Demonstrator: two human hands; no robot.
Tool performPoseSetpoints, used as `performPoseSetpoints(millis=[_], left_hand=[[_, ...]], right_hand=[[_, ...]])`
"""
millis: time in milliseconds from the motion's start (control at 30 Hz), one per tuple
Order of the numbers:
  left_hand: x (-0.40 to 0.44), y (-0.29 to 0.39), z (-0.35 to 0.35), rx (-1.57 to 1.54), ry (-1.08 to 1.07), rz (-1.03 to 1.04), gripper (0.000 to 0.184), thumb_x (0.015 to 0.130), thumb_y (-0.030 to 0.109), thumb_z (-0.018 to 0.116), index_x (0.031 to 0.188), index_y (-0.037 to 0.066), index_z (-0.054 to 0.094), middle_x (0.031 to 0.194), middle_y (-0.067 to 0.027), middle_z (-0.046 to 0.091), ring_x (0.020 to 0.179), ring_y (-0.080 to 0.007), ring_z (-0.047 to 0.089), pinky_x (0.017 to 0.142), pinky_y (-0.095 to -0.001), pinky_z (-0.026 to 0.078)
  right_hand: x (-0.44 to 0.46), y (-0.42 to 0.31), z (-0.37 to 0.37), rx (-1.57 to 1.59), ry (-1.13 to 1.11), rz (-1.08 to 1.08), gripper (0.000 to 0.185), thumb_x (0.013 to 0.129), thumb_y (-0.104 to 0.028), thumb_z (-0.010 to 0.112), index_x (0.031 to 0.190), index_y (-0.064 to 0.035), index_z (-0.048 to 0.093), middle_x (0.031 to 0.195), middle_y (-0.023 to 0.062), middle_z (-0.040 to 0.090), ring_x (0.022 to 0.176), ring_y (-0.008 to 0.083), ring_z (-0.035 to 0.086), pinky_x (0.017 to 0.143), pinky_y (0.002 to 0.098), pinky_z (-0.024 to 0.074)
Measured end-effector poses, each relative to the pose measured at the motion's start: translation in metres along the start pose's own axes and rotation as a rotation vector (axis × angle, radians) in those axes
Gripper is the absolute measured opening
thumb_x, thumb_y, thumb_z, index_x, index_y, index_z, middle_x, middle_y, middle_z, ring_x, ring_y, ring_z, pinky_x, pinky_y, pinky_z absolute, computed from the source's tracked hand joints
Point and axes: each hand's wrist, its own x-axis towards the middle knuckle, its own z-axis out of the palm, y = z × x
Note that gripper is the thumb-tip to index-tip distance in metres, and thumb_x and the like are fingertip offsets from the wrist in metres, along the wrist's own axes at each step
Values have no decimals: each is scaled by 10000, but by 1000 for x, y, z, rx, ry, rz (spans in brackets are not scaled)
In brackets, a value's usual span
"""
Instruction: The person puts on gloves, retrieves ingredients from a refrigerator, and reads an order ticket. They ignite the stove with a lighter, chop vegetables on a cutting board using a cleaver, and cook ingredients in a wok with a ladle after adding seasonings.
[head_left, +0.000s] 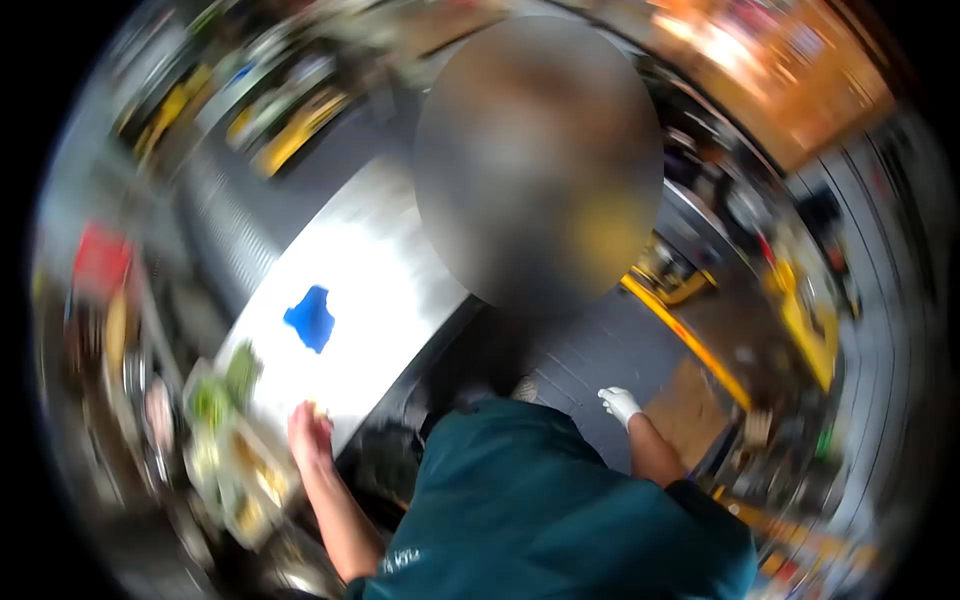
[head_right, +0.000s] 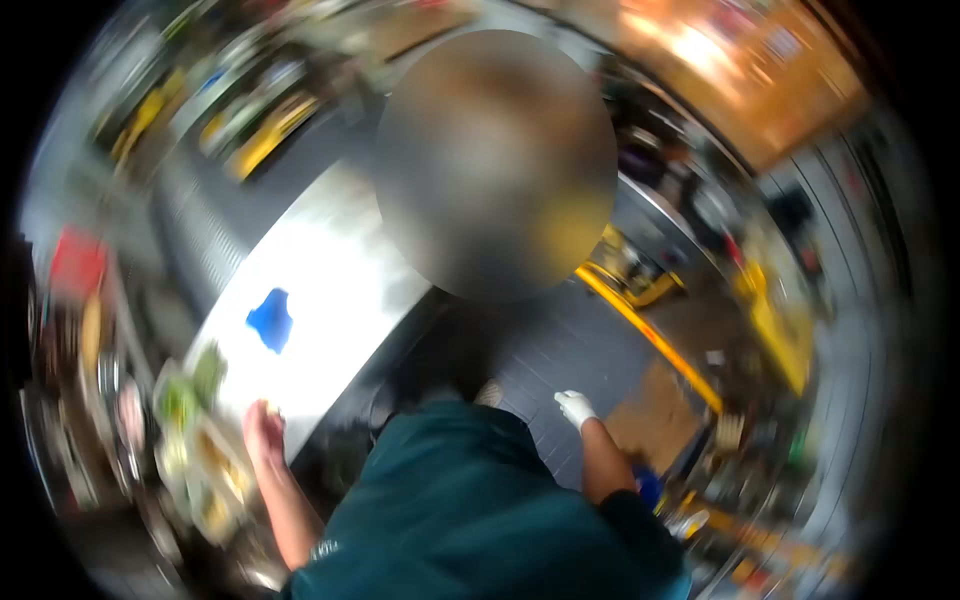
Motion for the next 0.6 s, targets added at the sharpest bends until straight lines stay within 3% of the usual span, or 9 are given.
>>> performPoseSetpoints(millis=[100,167,233,300,433,467,500,533,600], left_hand=[[7,-48,109,68,-276,-102,163,979,174,666,1035,22,652,799,-85,699,557,-130,607,503,-229,489],[17,-72,179,172,-405,-244,141,958,183,687,1003,53,656,734,-33,655,542,-114,580,492,-230,477],[-24,-108,257,257,-603,-300,155,958,177,683,1046,56,643,730,-18,628,555,-109,574,497,-226,480],[-48,-127,336,324,-790,-357,173,959,140,675,1086,33,623,804,-43,638,610,-123,588,517,-242,476],[-84,-168,467,388,-991,-484,116,961,107,676,1055,50,641,798,-40,671,617,-129,619,568,-284,502],[-85,-178,494,432,-1004,-462,121,961,103,678,1062,47,642,781,-41,672,596,-130,623,546,-280,500],[-83,-188,524,466,-1025,-438,126,961,99,680,1069,45,644,763,-42,673,575,-131,627,524,-277,499],[-79,-197,555,499,-1031,-409,132,961,97,678,1075,41,644,752,-44,669,563,-132,626,507,-274,498],[-67,-208,622,553,-1043,-355,144,961,93,675,1088,33,643,728,-46,661,539,-136,623,473,-270,496]], right_hand=[[58,117,-44,-36,293,13,357,964,-371,679,1107,-47,722,899,54,687,766,169,626,689,324,530],[48,134,-70,212,355,94,352,970,-385,659,1061,-49,709,871,66,682,722,213,629,684,361,539],[96,291,-93,-19,448,15,269,936,-299,649,1046,-58,693,913,134,724,752,298,686,696,412,553],[14,305,-115,-861,524,-303,198,883,-231,627,975,-68,692,955,190,738,844,365,717,717,458,557],[-71,349,-82,-613,296,212,212,898,-228,589,825,-45,669,879,190,728,837,367,724,695,474,552],[-42,437,-35,-150,493,232,267,936,-261,563,850,-37,680,864,178,725,797,359,710,685,477,546],[-100,368,-33,85,576,375,239,907,-208,568,827,-67,743,797,200,732,763,380,732,657,491,564],[-104,369,-7,-502,524,273,261,959,-225,543,1015,-79,752,898,185,752,811,349,744,702,483,569],[-109,396,48,-177,363,468,324,989,-199,547,1273,-90,659,1086,163,741,960,322,736,772,477,565]])
